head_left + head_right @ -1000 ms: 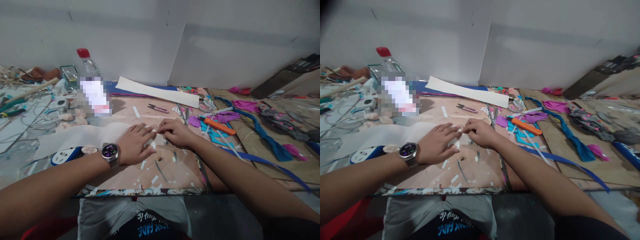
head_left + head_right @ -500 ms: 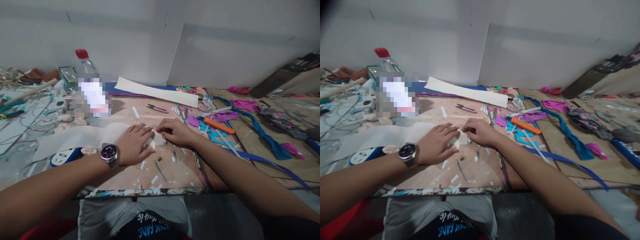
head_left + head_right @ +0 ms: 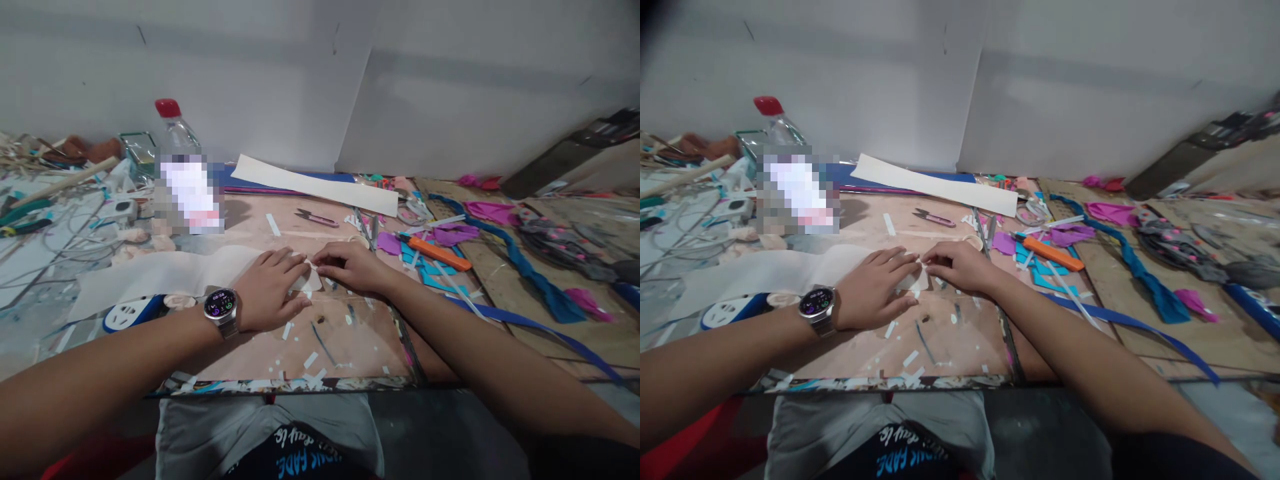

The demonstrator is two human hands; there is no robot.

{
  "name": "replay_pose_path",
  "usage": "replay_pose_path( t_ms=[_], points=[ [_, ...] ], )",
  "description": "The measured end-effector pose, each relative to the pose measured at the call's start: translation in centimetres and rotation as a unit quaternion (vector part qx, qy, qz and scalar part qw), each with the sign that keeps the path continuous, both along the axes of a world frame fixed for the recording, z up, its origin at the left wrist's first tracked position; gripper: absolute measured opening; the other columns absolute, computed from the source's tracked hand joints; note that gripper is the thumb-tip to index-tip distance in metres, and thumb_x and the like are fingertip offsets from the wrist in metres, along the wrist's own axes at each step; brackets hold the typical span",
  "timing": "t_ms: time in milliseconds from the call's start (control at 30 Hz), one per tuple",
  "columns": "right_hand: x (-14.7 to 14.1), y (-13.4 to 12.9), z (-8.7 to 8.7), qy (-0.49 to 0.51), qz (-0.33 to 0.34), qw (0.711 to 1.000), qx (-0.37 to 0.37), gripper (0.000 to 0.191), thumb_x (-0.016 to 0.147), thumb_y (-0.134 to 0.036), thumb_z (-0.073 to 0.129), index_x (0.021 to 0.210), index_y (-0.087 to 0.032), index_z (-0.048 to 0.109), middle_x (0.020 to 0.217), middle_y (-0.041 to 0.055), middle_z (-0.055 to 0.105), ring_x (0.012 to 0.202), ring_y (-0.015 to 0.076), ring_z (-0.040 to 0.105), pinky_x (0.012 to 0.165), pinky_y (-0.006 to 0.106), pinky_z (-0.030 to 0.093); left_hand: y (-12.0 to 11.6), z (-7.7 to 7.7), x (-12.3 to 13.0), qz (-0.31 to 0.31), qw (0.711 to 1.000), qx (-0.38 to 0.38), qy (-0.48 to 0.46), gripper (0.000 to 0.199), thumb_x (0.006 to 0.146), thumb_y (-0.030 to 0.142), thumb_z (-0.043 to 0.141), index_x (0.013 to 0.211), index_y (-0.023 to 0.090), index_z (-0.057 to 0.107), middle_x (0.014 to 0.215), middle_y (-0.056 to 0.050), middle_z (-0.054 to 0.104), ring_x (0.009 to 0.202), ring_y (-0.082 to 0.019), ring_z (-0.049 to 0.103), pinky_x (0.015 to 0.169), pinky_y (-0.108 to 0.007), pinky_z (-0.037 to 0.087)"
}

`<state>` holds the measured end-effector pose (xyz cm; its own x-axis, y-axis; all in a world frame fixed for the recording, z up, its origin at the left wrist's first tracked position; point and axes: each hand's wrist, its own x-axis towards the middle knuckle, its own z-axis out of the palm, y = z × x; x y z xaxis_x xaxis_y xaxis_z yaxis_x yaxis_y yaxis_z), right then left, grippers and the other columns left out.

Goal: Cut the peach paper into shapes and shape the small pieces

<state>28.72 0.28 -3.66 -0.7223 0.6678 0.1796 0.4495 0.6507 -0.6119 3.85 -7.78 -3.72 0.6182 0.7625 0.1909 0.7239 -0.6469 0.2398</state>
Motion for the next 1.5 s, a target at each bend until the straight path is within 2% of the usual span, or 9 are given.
replay_pose_path(
  t_ms=[200,400,633,800,1000,1167,1300,1400,1500],
  points=[
    [0.1,0.1,0.0,0.023,0.044,0.998,0.031,0.025,0.090,-0.014,0.061,0.108,-0.021,0.077,0.101,0.0067,0.076,0.093,0.0180,0.070,0.084,0.031,0.054,0.0,-0.3,-0.1,0.003,1.000,-0.002,-0.003,0.062,0.098,0.058,0.050,0.148,0.020,0.049,0.159,-0.011,0.049,0.149,-0.036,0.039,0.121,-0.056,0.034],
    [0.1,0.3,-0.2,0.024,0.046,0.998,0.029,0.022,0.086,-0.010,0.062,0.094,-0.021,0.079,0.095,0.0043,0.074,0.089,0.0163,0.070,0.085,0.029,0.053,0.0,0.1,0.1,0.000,1.000,-0.001,-0.001,0.059,0.098,0.056,0.050,0.145,0.020,0.052,0.157,-0.011,0.051,0.147,-0.036,0.041,0.120,-0.055,0.035],
    [-0.1,-0.7,0.3,0.026,0.018,0.999,-0.003,0.022,0.087,-0.011,0.059,0.099,-0.021,0.075,0.092,0.0023,0.076,0.079,0.0143,0.069,0.076,0.027,0.053,0.6,0.4,-0.5,0.015,0.998,0.000,-0.063,0.060,0.096,0.047,0.055,0.148,0.017,0.047,0.153,-0.014,0.053,0.140,-0.032,0.049,0.119,-0.052,0.038],
    [-0.7,-1.9,1.1,0.058,0.064,0.996,-0.003,0.020,0.086,-0.011,0.058,0.096,-0.022,0.073,0.097,0.0028,0.077,0.081,0.0147,0.069,0.079,0.029,0.055,1.2,0.6,-1.0,0.037,0.988,-0.016,-0.146,0.044,0.100,0.038,0.051,0.136,0.014,0.057,0.135,-0.014,0.065,0.125,-0.030,0.058,0.111,-0.049,0.044],
    [-0.8,-2.2,1.2,0.087,0.083,0.993,-0.006,0.019,0.085,-0.011,0.058,0.092,-0.021,0.073,0.096,0.0037,0.077,0.084,0.0160,0.071,0.079,0.030,0.055,1.3,0.8,-1.0,0.045,0.975,-0.073,-0.206,0.023,0.097,0.033,0.054,0.101,0.018,0.071,0.098,-0.007,0.074,0.095,-0.024,0.065,0.089,-0.041,0.049],
    [-1.2,-2.7,1.1,0.114,0.021,0.990,-0.076,0.014,0.092,-0.026,0.063,0.105,-0.020,0.067,0.094,0.0040,0.073,0.076,0.0145,0.066,0.070,0.027,0.053,1.3,0.7,-1.0,0.066,0.965,-0.097,-0.234,0.018,0.095,0.031,0.058,0.094,0.019,0.070,0.089,-0.003,0.074,0.082,-0.020,0.065,0.077,-0.034,0.047],
    [-2.0,-3.6,0.8,0.147,-0.005,0.975,-0.166,0.041,0.085,-0.036,0.077,0.114,-0.023,0.051,0.093,0.0012,0.067,0.071,0.0124,0.062,0.066,0.025,0.052,1.2,0.5,-0.9,0.062,0.965,-0.054,-0.248,0.018,0.096,0.031,0.058,0.093,0.019,0.070,0.088,-0.003,0.075,0.081,-0.019,0.066,0.080,-0.035,0.046],
    [-2.5,-4.1,0.4,0.137,-0.021,0.979,-0.149,0.037,0.089,-0.029,0.071,0.118,-0.024,0.051,0.091,-0.0001,0.062,0.071,0.0115,0.059,0.066,0.025,0.051,1.2,0.5,-0.8,0.045,0.972,0.009,-0.230,0.021,0.097,0.033,0.057,0.093,0.018,0.070,0.091,-0.005,0.075,0.085,-0.021,0.065,0.088,-0.039,0.043],
    [-2.6,-4.2,0.2,0.112,-0.025,0.987,-0.111,0.033,0.090,-0.023,0.066,0.121,-0.023,0.054,0.088,-0.0002,0.061,0.071,0.0117,0.057,0.065,0.024,0.049,1.2,0.4,-0.9,0.047,0.974,0.018,-0.219,0.020,0.097,0.032,0.056,0.094,0.018,0.070,0.090,-0.005,0.075,0.084,-0.022,0.064,0.087,-0.040,0.042]
  ],
)
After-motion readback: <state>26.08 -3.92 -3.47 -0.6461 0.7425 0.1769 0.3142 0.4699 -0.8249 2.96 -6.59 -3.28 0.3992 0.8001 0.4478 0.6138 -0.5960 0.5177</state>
